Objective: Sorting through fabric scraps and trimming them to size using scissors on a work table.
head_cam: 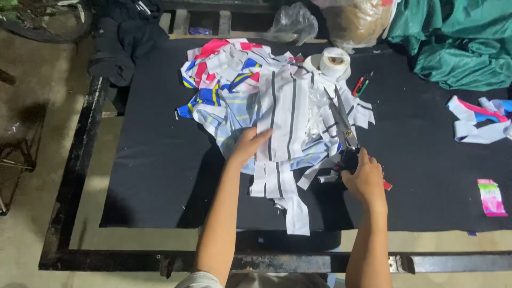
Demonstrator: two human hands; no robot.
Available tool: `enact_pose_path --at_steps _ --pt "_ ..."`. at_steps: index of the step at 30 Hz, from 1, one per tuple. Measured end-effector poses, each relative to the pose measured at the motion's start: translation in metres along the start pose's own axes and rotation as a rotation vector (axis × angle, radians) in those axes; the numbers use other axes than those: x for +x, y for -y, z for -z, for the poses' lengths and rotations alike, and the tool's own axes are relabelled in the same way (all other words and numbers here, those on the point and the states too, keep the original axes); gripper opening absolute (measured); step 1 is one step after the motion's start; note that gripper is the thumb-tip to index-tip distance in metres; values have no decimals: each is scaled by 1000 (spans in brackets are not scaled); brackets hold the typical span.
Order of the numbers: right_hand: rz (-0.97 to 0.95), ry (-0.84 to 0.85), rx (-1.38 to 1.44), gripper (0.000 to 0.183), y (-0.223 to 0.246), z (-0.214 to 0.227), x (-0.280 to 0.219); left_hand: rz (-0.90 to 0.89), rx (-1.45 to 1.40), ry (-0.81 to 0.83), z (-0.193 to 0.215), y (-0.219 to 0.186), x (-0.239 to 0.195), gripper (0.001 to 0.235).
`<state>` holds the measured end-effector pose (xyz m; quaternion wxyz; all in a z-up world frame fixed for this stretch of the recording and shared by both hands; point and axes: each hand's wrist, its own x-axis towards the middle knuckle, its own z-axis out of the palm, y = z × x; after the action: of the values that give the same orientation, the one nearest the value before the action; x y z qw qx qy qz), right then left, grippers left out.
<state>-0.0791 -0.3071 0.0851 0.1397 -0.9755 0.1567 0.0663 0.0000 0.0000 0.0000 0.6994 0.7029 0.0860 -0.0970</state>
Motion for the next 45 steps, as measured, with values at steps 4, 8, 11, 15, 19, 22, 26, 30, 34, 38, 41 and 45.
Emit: enact_pose_path --at_steps 4,8,11,15,19,22,26,30,34,38,41,45 --pt "13 49 -33 83 10 8 -2 66 -35 5 4 -20 -8 46" --pt "-51 9 10 85 2 -15 -2 121 -116 76 5 -14 -12 54" --pt "-44 22 -14 79 4 -18 0 113 -141 84 7 -19 -13 51" --pt "-62 27 -16 68 17 -1 -12 74 -152 110 10 -23 -16 46" --pt "-49 55 98 60 9 1 -10 28 -202 125 1 -30 -19 42" --pt "-67 149 335 52 28 23 -28 -38 -307 140 0 -36 -28 38" --pt "-27 266 804 53 26 25 -26 172 -328 94 1 -33 -25 52" --pt "-113 346 1168 44 40 34 -48 285 -324 104 -2 3 -5 71" --pt "-278 463 1580 39 71 58 -62 348 -365 93 -5 -23 -20 102" --pt "-108 723 1503 47 50 29 -78 344 -374 77 -5 -13 -14 102" --pt "66 789 1702 75 23 -16 -102 403 -291 67 -9 -46 -23 109" --pt "122 898 1780 106 10 -50 -141 432 -151 14 -9 -80 -36 101"
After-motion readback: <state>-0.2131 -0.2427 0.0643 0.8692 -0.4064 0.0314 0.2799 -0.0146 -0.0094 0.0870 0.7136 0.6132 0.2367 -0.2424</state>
